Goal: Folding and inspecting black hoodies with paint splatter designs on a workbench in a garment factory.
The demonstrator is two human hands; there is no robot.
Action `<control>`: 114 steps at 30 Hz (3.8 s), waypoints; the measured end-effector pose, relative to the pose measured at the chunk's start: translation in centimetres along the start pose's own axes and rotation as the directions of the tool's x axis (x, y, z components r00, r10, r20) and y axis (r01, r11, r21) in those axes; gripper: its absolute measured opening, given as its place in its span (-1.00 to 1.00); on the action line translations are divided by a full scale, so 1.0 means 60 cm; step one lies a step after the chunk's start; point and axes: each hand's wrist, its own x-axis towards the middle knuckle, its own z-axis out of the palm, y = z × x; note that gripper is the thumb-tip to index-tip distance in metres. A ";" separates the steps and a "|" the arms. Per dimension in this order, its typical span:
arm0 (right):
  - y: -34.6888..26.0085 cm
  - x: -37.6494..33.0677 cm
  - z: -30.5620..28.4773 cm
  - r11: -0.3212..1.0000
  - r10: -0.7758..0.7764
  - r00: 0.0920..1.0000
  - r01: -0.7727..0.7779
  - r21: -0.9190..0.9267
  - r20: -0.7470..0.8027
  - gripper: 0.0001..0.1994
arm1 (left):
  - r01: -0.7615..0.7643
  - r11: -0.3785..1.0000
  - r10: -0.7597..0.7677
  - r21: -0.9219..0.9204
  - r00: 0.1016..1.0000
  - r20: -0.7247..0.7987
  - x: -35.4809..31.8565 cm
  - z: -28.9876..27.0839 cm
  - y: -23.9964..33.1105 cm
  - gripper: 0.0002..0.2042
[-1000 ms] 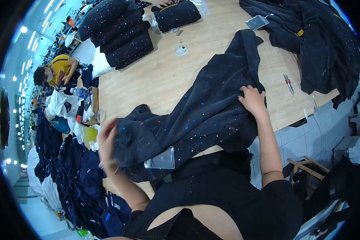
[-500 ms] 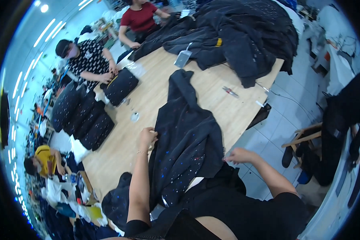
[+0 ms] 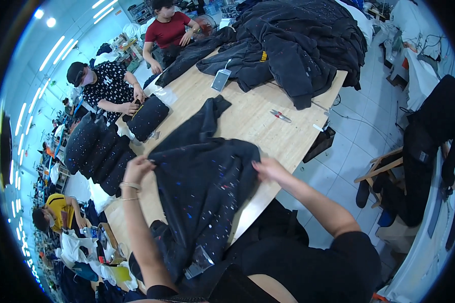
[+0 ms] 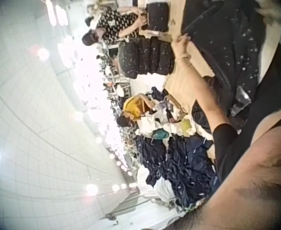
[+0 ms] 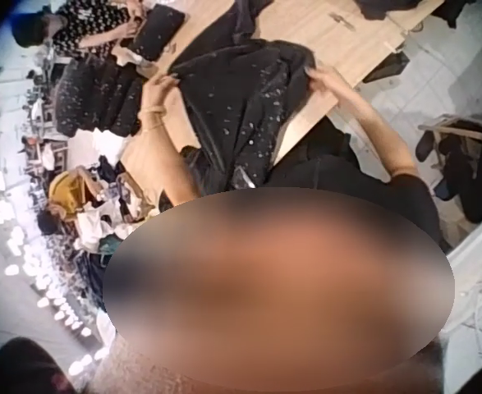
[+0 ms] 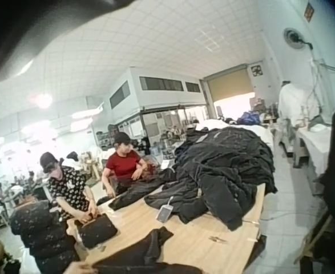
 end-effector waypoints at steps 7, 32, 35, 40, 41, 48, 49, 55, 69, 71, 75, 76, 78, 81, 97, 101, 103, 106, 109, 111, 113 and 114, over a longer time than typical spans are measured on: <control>-0.274 0.149 0.000 0.791 -0.597 0.721 0.602 -0.108 -0.351 -0.85 | -0.326 0.939 0.332 0.106 0.789 -0.517 -0.211 -0.220 0.111 -0.77; 0.048 0.021 -0.056 0.981 -0.133 0.990 0.124 0.146 0.050 -0.84 | -0.254 0.862 -0.207 -0.438 0.613 -0.763 -0.535 -0.042 -0.345 -0.73; 0.039 0.013 -0.055 0.978 -0.124 0.991 0.115 0.174 0.041 -0.84 | -0.273 0.869 -0.170 -0.413 0.618 -0.767 -0.526 -0.033 -0.340 -0.73; 0.061 0.005 -0.084 0.994 -0.108 0.934 0.100 0.039 0.341 -0.71 | -0.207 0.929 -0.129 -0.307 0.597 -0.792 -0.501 -0.037 -0.364 -0.70; 0.063 0.022 -0.084 0.808 -0.319 0.829 0.491 -0.325 0.459 -0.81 | -0.199 0.915 -0.161 -0.350 0.616 -0.771 -0.500 -0.033 -0.350 -0.70; -0.041 0.043 -0.139 0.726 -0.404 0.899 0.427 -0.538 0.169 -0.75 | -0.306 0.858 -0.100 -0.412 0.688 -0.719 -0.489 -0.017 -0.341 -0.68; -0.105 0.035 -0.139 0.734 -0.451 0.882 0.282 -0.618 -0.134 -0.69 | -0.312 0.857 -0.094 -0.409 0.687 -0.720 -0.486 -0.013 -0.340 -0.68; -0.420 0.014 -0.309 0.487 -0.867 0.238 0.212 -0.847 -0.439 -0.40 | -0.279 0.859 -0.137 -0.430 0.683 -0.717 -0.472 -0.012 -0.370 -0.70; -0.552 -0.025 -0.359 0.448 -0.894 0.060 0.127 -0.885 -0.444 -0.49 | -0.318 0.848 -0.085 -0.423 0.707 -0.702 -0.484 -0.037 -0.433 -0.69; -0.551 -0.024 -0.383 0.464 -0.885 -0.020 0.030 -0.885 -0.465 -0.50 | -0.324 0.839 -0.092 -0.437 0.707 -0.701 -0.471 -0.027 -0.414 -0.70; -0.553 -0.021 -0.389 0.467 -0.884 -0.004 0.043 -0.883 -0.467 -0.50 | -0.338 0.827 -0.120 -0.449 0.674 -0.729 -0.466 -0.018 -0.398 -0.72; -0.557 -0.018 -0.386 0.476 -0.879 0.032 0.034 -0.879 -0.475 -0.48 | -0.338 0.827 -0.122 -0.449 0.672 -0.731 -0.467 -0.019 -0.400 -0.72; -0.572 0.002 -0.370 0.482 -0.875 0.069 0.030 -0.876 -0.479 -0.46 | -0.334 0.832 -0.115 -0.442 0.677 -0.727 -0.467 -0.026 -0.404 -0.72; -0.603 0.086 -0.323 0.408 -0.904 0.199 0.143 -0.901 -0.378 -0.39 | -0.304 0.850 -0.103 -0.431 0.706 -0.701 -0.470 -0.022 -0.385 -0.71; -0.279 0.135 -0.125 0.690 -0.522 0.853 0.435 -0.578 0.018 -0.37 | -0.297 0.829 -0.180 -0.475 0.662 -0.727 -0.469 0.019 -0.345 -0.72; -0.077 0.145 -0.114 0.798 -0.285 0.956 0.278 -0.534 0.072 -0.83 | -0.305 0.810 -0.221 -0.501 0.632 -0.743 -0.465 0.025 -0.323 -0.75; -0.042 0.108 -0.096 0.876 -0.110 0.991 0.136 -0.463 0.083 -0.84 | -0.293 0.806 -0.237 -0.514 0.636 -0.734 -0.471 0.017 -0.339 -0.78; -0.008 0.050 -0.084 0.944 -0.017 0.990 0.062 -0.324 0.138 -0.82 | -0.272 0.806 -0.284 -0.526 0.601 -0.747 -0.459 0.023 -0.323 -0.77; -0.002 0.007 -0.062 0.975 -0.107 0.941 0.163 -0.152 0.323 -0.82 | -0.244 0.816 -0.327 -0.524 0.552 -0.767 -0.450 0.026 -0.307 -0.74; -0.004 -0.010 -0.048 0.996 -0.088 0.928 0.076 0.048 0.362 -0.86 | -0.229 0.822 -0.339 -0.522 0.541 -0.770 -0.455 0.025 -0.311 -0.73; 0.010 -0.008 -0.041 0.991 -0.065 0.972 0.037 0.126 0.227 -0.90 | -0.234 0.816 -0.338 -0.528 0.549 -0.765 -0.457 0.022 -0.316 -0.73; 0.018 -0.007 -0.037 0.979 -0.029 0.996 0.011 0.204 0.088 -0.92 | -0.233 0.818 -0.339 -0.526 0.543 -0.768 -0.456 0.023 -0.316 -0.73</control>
